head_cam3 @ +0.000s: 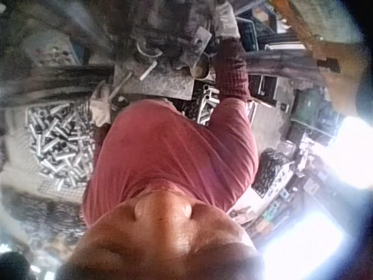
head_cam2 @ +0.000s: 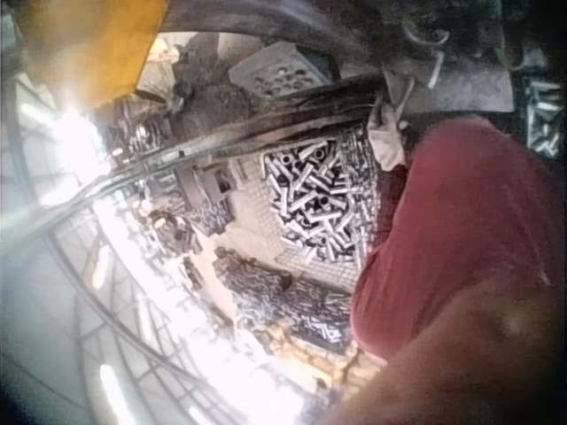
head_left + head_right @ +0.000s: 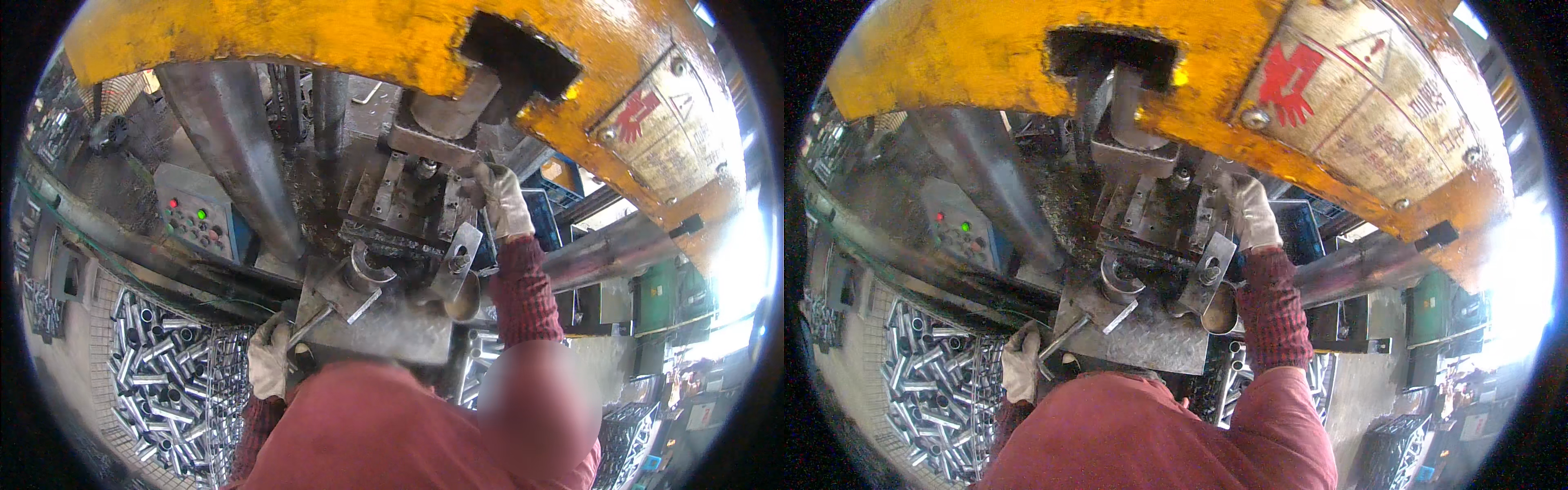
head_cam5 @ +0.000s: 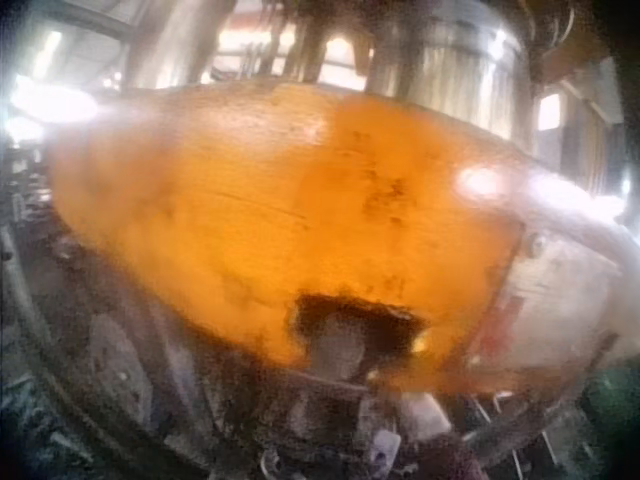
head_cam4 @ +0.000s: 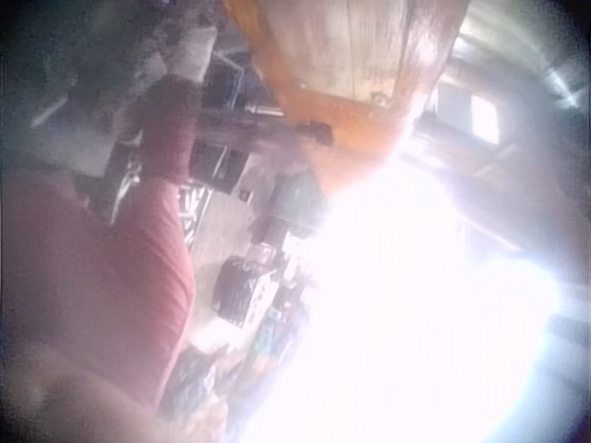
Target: The person operates a hydraulic press machine, repeatedly placing metal cylindrical parts into the press die, activating the press, and removing the processed parts. The person wears gloves and uses both hands to handle the parts and operate the machine controls.
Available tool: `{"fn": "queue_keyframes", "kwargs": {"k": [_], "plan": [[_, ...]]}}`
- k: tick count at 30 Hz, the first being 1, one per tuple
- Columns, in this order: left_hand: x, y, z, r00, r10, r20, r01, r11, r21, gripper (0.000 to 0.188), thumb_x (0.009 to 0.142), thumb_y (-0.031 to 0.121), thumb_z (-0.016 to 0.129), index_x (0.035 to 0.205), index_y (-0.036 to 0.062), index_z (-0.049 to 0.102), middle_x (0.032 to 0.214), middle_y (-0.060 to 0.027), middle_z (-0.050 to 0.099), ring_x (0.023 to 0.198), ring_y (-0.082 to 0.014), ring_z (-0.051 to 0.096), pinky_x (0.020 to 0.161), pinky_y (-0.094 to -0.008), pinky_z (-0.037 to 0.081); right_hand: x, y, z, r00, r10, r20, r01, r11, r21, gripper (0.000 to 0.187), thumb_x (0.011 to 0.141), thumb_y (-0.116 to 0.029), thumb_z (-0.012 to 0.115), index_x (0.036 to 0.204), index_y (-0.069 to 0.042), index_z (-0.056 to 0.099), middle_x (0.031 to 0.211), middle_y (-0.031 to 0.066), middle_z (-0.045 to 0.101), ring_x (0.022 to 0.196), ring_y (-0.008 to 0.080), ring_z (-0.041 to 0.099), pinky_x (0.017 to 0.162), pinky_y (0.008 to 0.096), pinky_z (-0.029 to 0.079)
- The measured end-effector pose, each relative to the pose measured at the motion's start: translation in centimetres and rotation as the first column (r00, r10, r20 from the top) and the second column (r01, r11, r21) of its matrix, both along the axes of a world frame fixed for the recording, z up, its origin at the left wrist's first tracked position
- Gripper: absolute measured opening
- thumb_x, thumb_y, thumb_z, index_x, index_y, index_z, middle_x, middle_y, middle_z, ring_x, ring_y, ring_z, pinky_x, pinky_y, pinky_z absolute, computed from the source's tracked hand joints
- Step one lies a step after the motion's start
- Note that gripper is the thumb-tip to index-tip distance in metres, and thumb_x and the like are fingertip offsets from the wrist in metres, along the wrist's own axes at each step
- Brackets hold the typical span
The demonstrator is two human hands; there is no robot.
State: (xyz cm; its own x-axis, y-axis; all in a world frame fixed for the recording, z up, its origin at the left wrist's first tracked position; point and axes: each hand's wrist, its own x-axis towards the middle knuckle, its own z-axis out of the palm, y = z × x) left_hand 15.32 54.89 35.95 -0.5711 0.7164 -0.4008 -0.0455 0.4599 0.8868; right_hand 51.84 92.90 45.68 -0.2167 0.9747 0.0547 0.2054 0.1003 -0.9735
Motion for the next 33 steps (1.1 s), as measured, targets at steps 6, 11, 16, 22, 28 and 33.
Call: {"fn": "queue_keyframes", "kwargs": {"k": [6, 11, 16, 22, 28, 33], "plan": [[0.1, -0.2, -0.9, 0.999, 0.005, 0.038, -0.005, 1.0, 0.001, 0.046, 0.112, 0.027, 0.074, 0.147, -0.0021, 0.074, 0.127, -0.0164, 0.083, 0.113, -0.0243, 0.078, 0.102, -0.0381, 0.061, 0.5, -1.6, -0.6, 0.999, 0.054, 0.01, -0.054, 0.999, 0.004, 0.053, 0.116, -0.054, 0.064, 0.109, -0.003, 0.076, 0.088, 0.008, 0.076, 0.076, 0.0229, 0.075, 0.059, 0.0379, 0.056], [0.6, 0.4, -0.1, 0.999, -0.044, 0.003, 0.044, 0.999, 0.028, 0.046, 0.112, 0.028, 0.075, 0.147, -0.0012, 0.074, 0.122, -0.0128, 0.083, 0.097, -0.0189, 0.078, 0.082, -0.0328, 0.061, 2.4, 1.9, -0.8, 0.843, 0.456, 0.287, -0.495, 0.865, 0.081, 0.051, 0.107, -0.055, 0.07, 0.095, -0.007, 0.084, 0.086, 0.0072, 0.081, 0.077, 0.0182, 0.073, 0.068, 0.0358, 0.056], [0.3, 0.0, -0.3, 0.995, -0.009, 0.096, 0.007, 1.0, 0.03, 0.045, 0.111, 0.029, 0.075, 0.146, 0.0012, 0.075, 0.108, -0.0089, 0.084, 0.071, -0.0119, 0.069, 0.061, -0.0297, 0.053, 0.2, 1.2, -0.8, 0.965, 0.235, -0.114, -0.235, 0.972, 0.014, 0.049, 0.109, -0.052, 0.076, 0.125, -0.006, 0.081, 0.099, 0.0033, 0.082, 0.079, 0.0162, 0.072, 0.067, 0.0353, 0.055], [-0.3, -0.6, -1.3, 0.999, 0.047, -0.022, -0.048, 0.998, -0.045, 0.044, 0.111, 0.03, 0.075, 0.145, 0.0016, 0.076, 0.103, -0.0088, 0.083, 0.064, -0.0103, 0.065, 0.057, -0.0286, 0.049, -4.4, -2.8, -2.1, 0.852, -0.354, -0.385, 0.403, 0.914, 0.051, 0.038, 0.107, -0.026, 0.08, 0.136, -0.002, 0.077, 0.108, 0.004, 0.081, 0.084, 0.0112, 0.072, 0.07, 0.0274, 0.056], [0.0, 0.2, -0.8, 0.997, -0.06, 0.041, 0.06, 0.998, 0.005, 0.043, 0.113, 0.028, 0.074, 0.146, -0.0003, 0.075, 0.107, -0.0096, 0.083, 0.069, -0.0102, 0.069, 0.059, -0.0274, 0.052, -4.9, -3.0, -4.0, 0.798, -0.34, -0.497, 0.475, 0.863, 0.173, 0.052, 0.106, -0.011, 0.078, 0.156, -0.002, 0.067, 0.144, 0.0053, 0.076, 0.119, 0.017, 0.074, 0.102, 0.0324, 0.061], [-0.1, 0.0, -1.2, 0.996, -0.053, 0.072, 0.045, 0.993, 0.108, 0.044, 0.113, 0.027, 0.073, 0.145, -0.0027, 0.074, 0.116, -0.0123, 0.082, 0.072, -0.0098, 0.07, 0.061, -0.0261, 0.053, -1.2, -4.2, -3.8, 0.925, -0.019, -0.381, 0.076, 0.988, 0.135, 0.069, 0.097, 0.0, 0.079, 0.163, -0.001, 0.06, 0.156, 0.0116, 0.073, 0.141, 0.0225, 0.07, 0.123, 0.0389, 0.054]]}}
